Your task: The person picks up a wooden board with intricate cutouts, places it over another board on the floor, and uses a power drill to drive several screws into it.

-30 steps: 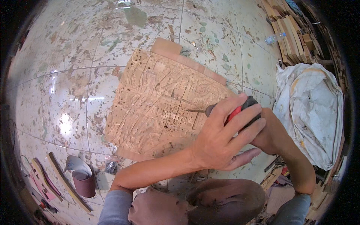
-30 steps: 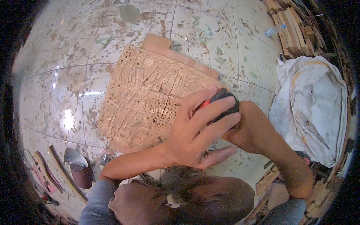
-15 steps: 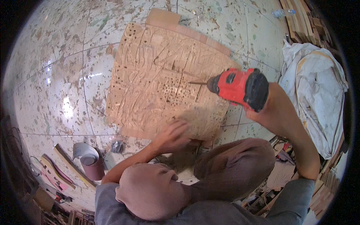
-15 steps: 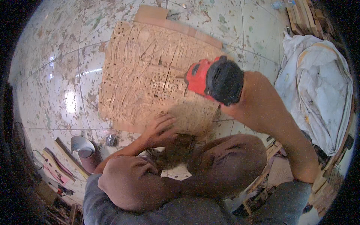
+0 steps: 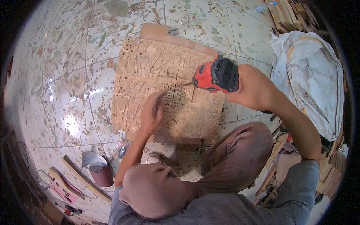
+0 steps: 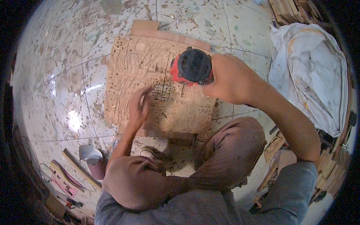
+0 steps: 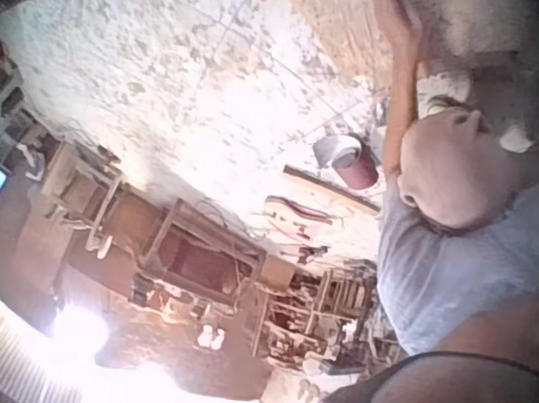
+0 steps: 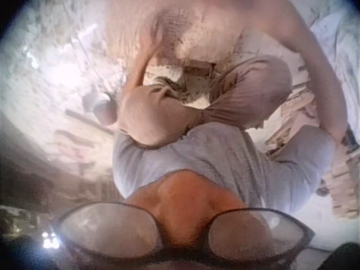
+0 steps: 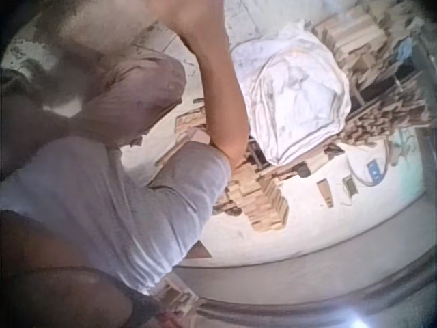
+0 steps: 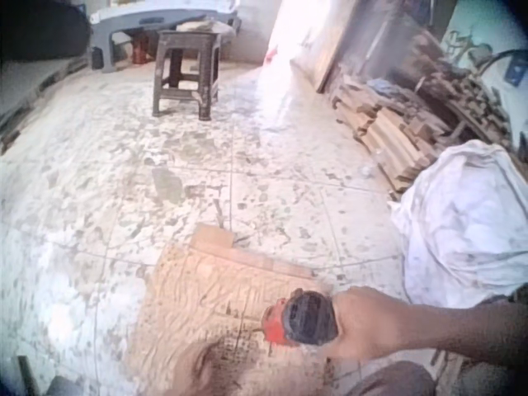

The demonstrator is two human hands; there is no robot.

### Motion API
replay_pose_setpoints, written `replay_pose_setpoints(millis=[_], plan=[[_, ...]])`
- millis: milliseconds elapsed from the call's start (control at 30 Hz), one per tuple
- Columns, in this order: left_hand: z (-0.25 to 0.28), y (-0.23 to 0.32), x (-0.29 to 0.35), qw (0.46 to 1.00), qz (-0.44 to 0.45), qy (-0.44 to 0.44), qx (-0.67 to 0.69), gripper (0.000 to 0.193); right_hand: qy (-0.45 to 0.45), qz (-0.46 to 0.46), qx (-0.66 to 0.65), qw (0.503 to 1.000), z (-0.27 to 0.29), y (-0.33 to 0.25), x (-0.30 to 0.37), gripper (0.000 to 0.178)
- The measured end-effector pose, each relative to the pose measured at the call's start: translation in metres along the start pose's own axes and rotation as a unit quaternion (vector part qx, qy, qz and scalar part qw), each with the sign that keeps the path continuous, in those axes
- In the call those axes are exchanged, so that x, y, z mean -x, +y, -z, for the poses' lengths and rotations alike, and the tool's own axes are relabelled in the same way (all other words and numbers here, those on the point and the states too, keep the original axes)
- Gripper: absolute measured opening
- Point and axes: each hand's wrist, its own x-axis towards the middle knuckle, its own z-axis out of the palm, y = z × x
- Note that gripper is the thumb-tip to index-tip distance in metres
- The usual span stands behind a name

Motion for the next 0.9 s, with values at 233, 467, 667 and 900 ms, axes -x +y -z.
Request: replay_pose_setpoints(millis=[233,467,667,900], plan=[[-0.035,-0.016,-0.080,0.986,-0.064,-0.156,0.013,0.032,0.022,-0.028,0.011,0.999,-0.005,0.004,0.000,0.030],[-0.047,-0.028,-0.094,0.982,-0.038,-0.179,0.046,0.020,0.030,0.020,-0.002,0.999,0.005,0.000,0.001,0.034],[-0.015,-0.016,-0.101,0.995,0.008,-0.085,0.057,0.014,0.106,0.052,0.033,0.992,0.024,-0.014,0.008,0.047],[-0.011,-0.013,-0.085,0.994,0.028,-0.107,0.028,0.015,0.097,0.079,0.041,0.991,0.011,-0.020,-0.006,0.038]])
